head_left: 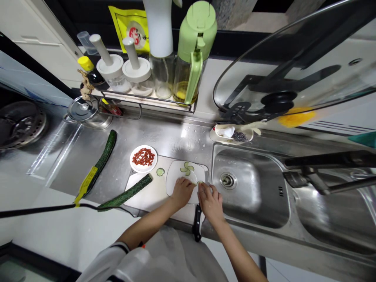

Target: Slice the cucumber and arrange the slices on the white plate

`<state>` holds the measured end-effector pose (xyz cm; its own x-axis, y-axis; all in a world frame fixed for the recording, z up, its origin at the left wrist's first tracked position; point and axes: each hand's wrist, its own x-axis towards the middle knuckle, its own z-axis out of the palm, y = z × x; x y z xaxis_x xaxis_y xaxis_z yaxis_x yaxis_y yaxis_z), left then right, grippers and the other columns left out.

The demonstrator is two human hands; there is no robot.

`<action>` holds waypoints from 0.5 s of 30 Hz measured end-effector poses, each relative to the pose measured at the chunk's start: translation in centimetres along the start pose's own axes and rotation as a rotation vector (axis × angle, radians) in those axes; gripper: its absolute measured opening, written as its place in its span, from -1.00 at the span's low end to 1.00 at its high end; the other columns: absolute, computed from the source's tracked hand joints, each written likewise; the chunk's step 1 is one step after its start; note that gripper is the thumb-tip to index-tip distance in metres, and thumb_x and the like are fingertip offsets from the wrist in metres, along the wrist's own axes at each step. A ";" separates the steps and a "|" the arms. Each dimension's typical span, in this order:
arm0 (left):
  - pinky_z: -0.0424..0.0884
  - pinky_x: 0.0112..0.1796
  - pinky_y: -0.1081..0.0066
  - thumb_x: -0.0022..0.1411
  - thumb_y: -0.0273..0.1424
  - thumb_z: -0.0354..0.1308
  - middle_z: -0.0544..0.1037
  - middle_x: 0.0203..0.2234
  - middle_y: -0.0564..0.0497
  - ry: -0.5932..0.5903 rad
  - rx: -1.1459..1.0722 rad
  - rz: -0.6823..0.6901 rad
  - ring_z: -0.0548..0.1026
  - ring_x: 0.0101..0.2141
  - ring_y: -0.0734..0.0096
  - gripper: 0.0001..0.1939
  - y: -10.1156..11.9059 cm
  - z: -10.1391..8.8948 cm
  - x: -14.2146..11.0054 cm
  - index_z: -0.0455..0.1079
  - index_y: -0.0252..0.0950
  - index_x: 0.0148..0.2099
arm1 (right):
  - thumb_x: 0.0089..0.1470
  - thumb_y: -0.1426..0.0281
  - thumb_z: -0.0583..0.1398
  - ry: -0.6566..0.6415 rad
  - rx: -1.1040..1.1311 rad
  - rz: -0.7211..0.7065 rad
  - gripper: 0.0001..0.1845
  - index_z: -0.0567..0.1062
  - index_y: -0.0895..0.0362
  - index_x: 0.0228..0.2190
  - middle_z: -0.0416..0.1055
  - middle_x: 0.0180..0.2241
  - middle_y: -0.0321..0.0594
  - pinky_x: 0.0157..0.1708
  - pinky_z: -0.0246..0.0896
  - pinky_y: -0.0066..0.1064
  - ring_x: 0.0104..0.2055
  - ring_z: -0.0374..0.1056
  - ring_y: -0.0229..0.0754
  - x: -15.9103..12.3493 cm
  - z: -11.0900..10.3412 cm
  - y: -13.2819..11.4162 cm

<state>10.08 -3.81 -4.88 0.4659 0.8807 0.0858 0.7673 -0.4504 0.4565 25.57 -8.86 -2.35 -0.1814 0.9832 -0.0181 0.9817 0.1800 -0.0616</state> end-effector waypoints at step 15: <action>0.25 -0.15 0.28 0.27 -0.47 0.01 0.51 -0.25 -0.08 0.136 -0.068 -0.213 0.37 -0.20 0.27 -0.75 -3.1 -6.8 -1.1 0.46 -0.24 -0.07 | 0.22 0.33 0.02 0.030 0.054 0.011 -0.58 0.35 0.08 0.09 0.31 0.08 -0.06 -0.08 0.10 -0.07 0.12 0.08 0.12 -0.1 -0.4 -0.2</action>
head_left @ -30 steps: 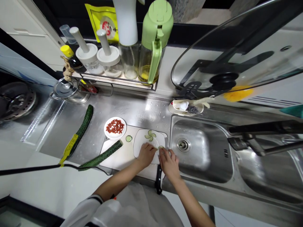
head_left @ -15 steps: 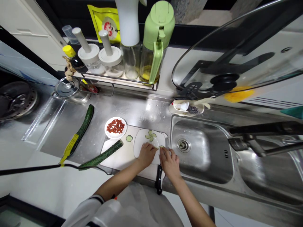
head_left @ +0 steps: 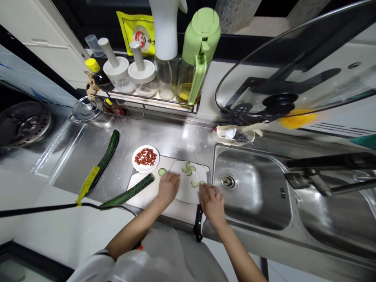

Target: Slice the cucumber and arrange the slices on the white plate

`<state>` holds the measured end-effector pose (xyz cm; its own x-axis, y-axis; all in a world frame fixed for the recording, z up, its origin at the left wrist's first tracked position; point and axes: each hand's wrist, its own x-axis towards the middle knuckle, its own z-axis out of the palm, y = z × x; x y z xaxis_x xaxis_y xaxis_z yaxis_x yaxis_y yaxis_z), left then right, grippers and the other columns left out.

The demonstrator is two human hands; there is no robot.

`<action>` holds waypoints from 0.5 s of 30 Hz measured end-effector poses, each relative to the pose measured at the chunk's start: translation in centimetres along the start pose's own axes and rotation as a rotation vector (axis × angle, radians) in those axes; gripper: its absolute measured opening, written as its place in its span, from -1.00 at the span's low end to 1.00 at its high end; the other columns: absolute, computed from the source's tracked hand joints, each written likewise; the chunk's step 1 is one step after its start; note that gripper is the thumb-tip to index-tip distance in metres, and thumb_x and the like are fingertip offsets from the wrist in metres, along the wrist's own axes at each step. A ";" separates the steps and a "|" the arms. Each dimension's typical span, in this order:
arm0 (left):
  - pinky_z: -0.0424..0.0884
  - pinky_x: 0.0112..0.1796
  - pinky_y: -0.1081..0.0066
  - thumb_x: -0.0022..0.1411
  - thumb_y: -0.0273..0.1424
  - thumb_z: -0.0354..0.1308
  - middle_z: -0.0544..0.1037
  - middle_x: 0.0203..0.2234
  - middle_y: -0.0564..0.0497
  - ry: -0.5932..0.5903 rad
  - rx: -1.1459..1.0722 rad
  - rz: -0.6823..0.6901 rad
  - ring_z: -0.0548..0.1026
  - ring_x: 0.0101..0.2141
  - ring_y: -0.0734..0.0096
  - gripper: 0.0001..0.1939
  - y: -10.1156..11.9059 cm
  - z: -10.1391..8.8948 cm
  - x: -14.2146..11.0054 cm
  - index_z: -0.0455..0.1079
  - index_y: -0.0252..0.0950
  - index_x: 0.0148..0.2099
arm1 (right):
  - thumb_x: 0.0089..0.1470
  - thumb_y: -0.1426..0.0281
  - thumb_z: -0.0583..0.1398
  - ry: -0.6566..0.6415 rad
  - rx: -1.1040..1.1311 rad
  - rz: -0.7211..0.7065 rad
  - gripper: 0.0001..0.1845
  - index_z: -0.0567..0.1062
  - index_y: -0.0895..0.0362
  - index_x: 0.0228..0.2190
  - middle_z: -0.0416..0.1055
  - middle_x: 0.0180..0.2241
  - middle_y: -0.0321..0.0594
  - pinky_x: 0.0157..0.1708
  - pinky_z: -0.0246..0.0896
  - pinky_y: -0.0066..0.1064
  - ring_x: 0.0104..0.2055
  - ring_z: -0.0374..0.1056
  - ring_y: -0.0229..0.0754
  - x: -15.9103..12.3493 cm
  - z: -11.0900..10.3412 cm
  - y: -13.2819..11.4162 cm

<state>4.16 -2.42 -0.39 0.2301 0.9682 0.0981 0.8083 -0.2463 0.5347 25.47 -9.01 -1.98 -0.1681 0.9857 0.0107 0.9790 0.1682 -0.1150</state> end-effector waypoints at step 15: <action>0.13 -0.16 0.18 0.19 -0.38 0.09 0.34 -0.03 -0.15 -0.009 0.335 -0.464 0.19 -0.04 0.07 -0.79 -4.6 -2.8 -0.1 0.49 -0.20 -0.15 | 0.21 0.34 0.04 0.073 0.078 -0.030 -0.64 0.41 0.08 0.01 0.35 0.01 -0.06 -0.12 0.10 -0.11 0.08 0.10 0.10 -0.6 -0.5 -2.7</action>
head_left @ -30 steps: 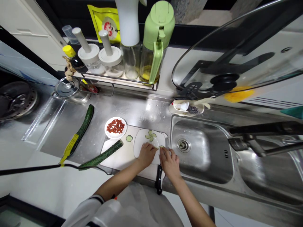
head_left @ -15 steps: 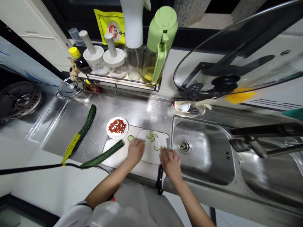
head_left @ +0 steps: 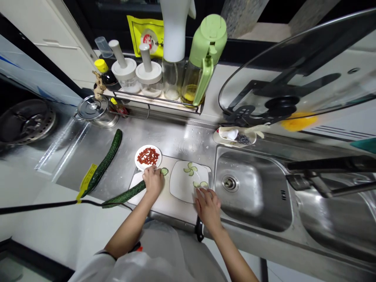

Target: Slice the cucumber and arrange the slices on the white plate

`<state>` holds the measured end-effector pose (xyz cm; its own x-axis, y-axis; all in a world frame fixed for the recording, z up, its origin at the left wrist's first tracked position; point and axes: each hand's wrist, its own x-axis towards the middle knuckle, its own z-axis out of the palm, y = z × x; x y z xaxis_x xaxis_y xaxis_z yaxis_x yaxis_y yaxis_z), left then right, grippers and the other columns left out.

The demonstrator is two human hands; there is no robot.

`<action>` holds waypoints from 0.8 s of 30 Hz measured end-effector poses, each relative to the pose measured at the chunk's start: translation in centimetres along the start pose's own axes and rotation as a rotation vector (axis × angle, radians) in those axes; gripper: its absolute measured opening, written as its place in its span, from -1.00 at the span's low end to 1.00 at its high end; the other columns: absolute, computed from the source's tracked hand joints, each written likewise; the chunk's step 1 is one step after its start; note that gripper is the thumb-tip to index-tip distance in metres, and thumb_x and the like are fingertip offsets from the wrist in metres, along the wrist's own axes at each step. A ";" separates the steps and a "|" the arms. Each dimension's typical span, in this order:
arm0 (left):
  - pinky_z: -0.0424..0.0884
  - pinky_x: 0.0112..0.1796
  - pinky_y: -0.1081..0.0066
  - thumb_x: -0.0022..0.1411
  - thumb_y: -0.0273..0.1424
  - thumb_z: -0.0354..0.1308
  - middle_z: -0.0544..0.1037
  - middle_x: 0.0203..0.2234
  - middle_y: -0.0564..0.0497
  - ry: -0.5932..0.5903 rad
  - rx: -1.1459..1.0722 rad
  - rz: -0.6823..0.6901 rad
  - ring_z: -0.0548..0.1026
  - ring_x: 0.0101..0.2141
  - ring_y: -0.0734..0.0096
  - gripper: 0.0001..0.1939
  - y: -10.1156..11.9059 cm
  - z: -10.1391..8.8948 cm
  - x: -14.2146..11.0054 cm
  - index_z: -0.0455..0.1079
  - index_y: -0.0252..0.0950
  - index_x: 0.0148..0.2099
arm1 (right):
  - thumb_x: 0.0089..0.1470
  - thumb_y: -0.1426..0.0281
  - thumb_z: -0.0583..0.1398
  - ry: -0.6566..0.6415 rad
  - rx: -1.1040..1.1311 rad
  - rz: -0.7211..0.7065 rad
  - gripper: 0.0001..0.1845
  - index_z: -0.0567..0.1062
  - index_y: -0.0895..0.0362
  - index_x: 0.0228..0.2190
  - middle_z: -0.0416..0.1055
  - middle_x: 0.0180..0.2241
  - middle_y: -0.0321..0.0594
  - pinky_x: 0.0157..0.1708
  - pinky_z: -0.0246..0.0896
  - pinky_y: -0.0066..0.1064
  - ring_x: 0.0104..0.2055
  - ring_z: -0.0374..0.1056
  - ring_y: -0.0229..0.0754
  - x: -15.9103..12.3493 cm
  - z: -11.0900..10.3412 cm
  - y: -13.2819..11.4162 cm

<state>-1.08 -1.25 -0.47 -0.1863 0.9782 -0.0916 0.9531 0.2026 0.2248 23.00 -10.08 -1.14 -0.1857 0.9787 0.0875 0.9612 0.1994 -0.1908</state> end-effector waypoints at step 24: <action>0.27 -0.36 0.50 0.07 -0.40 0.14 0.47 -0.48 0.09 -0.287 -0.857 0.116 0.39 -0.43 0.50 -0.91 2.0 -2.2 -0.8 0.43 -0.27 -0.33 | 0.17 0.37 0.06 0.136 0.536 0.034 -0.68 0.48 0.09 -0.08 0.44 -0.12 -0.09 0.00 0.14 -0.09 -0.01 0.22 -0.04 3.4 -0.1 -2.6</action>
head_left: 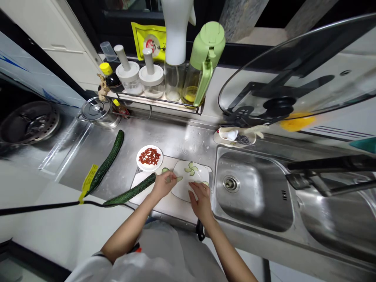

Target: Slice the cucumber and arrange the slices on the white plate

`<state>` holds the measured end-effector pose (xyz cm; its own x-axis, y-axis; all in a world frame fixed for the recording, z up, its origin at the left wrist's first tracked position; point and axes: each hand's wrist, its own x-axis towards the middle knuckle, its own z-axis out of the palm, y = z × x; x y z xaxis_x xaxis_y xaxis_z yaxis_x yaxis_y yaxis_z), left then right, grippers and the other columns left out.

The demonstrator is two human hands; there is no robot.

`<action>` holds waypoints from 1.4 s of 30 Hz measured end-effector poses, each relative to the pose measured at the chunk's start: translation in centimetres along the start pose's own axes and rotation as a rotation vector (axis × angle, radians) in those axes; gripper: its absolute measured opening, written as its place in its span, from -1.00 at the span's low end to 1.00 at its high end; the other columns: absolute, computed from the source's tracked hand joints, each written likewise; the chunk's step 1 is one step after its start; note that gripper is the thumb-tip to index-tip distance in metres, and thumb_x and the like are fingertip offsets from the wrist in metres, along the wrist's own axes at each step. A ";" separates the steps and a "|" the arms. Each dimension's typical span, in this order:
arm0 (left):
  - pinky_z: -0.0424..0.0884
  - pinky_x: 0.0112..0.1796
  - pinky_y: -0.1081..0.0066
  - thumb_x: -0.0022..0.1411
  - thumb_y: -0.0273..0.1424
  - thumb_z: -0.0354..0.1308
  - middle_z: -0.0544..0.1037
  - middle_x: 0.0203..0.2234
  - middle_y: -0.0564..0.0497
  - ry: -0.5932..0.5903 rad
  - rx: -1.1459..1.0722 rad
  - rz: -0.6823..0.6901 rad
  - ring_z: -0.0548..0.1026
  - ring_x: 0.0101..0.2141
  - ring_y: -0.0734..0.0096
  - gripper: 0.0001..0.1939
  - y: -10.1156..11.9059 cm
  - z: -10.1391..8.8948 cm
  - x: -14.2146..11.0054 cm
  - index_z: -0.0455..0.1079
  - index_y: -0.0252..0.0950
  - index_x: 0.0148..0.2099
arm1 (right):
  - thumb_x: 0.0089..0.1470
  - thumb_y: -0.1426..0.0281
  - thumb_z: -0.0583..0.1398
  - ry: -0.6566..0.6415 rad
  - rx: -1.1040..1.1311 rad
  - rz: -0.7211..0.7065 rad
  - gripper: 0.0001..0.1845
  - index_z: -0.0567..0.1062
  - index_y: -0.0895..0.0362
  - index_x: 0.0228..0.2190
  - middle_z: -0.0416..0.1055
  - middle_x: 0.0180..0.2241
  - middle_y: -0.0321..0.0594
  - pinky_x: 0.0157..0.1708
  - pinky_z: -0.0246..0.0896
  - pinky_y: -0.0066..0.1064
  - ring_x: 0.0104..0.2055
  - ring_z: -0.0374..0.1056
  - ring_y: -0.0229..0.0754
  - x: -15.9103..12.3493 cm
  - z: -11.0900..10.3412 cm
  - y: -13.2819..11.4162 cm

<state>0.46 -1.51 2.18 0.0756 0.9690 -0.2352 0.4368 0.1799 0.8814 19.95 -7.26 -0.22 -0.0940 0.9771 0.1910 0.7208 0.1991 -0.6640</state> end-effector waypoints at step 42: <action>0.31 -0.33 0.45 -0.07 -0.35 0.29 0.54 -0.52 0.07 -0.337 -0.260 -0.305 0.44 -0.45 0.47 -0.82 -0.8 8.9 3.2 0.52 -0.31 -0.36 | 0.09 0.27 0.12 0.048 0.231 0.412 -0.77 0.53 0.10 -0.35 0.49 -0.39 -0.20 -0.32 0.22 -0.37 -0.33 0.37 -0.17 -2.7 -2.1 3.0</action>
<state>8.31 -0.04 -2.90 0.2828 0.7652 -0.5783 0.2501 0.5232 0.8147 23.78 -9.46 -1.23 0.2032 0.9747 -0.0928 0.5190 -0.1875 -0.8339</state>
